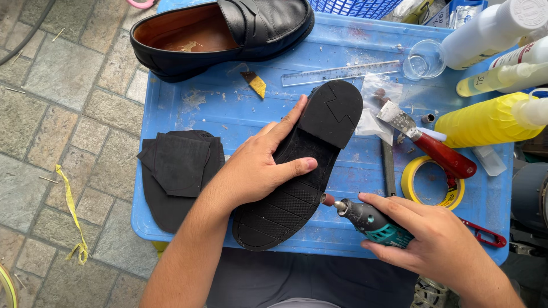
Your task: The person uses a rotary tool to grind the sole of a black shoe. They hold the shoe with one hand and operate the tool with the other, working along the edges and surface of the sole.
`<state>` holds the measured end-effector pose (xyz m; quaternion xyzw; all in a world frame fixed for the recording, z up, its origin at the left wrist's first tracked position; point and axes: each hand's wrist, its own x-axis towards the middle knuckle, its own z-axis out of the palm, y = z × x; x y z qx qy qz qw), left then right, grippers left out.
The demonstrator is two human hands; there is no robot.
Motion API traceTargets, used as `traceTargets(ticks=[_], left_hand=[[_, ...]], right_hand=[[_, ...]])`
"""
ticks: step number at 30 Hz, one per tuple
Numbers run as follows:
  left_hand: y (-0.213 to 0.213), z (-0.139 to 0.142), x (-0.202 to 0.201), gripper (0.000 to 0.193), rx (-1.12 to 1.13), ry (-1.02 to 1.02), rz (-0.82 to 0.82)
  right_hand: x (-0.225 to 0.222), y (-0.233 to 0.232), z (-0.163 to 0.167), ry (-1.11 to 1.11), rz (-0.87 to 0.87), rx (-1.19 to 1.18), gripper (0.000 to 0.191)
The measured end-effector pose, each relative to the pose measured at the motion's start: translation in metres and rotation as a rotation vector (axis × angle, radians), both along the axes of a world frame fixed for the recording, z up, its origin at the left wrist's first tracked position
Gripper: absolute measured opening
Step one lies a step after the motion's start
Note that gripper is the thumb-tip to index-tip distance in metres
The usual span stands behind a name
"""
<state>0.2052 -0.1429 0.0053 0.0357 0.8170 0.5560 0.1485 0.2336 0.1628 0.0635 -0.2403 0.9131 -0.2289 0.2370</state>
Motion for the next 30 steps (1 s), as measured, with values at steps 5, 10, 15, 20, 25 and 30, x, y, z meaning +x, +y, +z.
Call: traceTargets(ticks=[5,10,15,20,25,30], left_hand=[[-0.001,-0.001,-0.002,0.098,0.022,0.006,0.017],[0.001,-0.003,-0.001,0.098,0.033,0.012,0.027],[0.002,-0.002,-0.002,0.096,0.027,0.002,0.037],[0.002,0.001,-0.002,0.095,0.030,-0.026,0.051],[0.005,0.000,0.001,0.094,0.093,-0.033,0.071],[0.007,-0.005,0.003,0.086,0.205,-0.055,0.107]], right_hand=[[-0.003,-0.004,-0.001,-0.012,0.008,0.017,0.077],[-0.002,-0.005,-0.002,0.037,0.057,-0.082,0.076],[-0.001,-0.006,-0.003,-0.050,0.032,0.014,0.076],[0.000,-0.007,0.000,-0.070,-0.002,0.069,0.078],[0.004,-0.005,0.005,-0.107,0.009,0.065,0.078],[0.002,0.000,0.007,-0.019,-0.047,0.079,0.079]])
